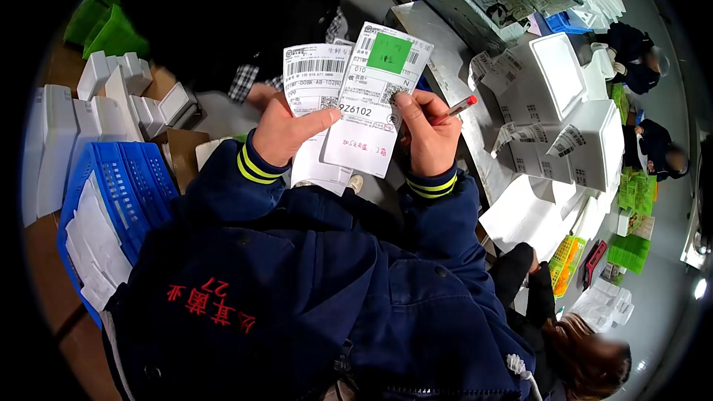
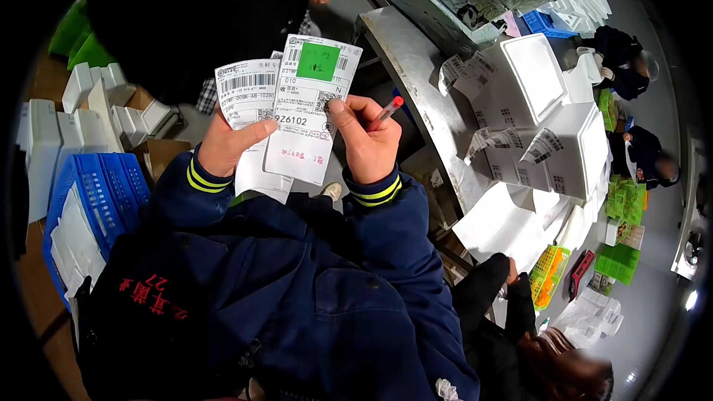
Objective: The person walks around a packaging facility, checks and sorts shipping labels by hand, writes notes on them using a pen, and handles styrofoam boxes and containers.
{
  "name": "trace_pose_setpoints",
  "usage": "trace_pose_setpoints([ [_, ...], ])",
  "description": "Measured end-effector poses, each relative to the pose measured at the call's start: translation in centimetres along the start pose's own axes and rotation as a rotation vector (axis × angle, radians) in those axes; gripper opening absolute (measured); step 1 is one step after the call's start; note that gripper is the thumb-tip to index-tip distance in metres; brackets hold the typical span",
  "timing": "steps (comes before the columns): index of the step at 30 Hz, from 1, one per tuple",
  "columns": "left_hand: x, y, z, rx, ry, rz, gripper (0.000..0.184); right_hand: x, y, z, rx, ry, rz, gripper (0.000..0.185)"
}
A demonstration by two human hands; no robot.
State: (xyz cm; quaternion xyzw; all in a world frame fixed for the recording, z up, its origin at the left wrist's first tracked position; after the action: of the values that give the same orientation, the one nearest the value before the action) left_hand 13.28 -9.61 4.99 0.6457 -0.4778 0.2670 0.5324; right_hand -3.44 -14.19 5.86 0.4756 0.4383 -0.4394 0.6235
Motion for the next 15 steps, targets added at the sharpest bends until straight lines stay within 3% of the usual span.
trace_pose_setpoints([
  [15,-0.5,0.5,0.8,-0.020,-0.007,0.003,0.032,-0.1,-0.9,-0.1,0.019,-0.015,-0.013,0.013],
])
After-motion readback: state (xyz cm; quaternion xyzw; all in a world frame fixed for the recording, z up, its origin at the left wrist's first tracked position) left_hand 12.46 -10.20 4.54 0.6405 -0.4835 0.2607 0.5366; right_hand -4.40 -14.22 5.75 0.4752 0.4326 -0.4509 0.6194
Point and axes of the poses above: each hand's wrist, its own z-axis towards the middle knuckle, its own y-axis out of the palm, x = y × z, the point moved 8 cm from there along z, towards the middle knuckle, and after that the axes turned 13 degrees about -y, right-handed, at the moved point
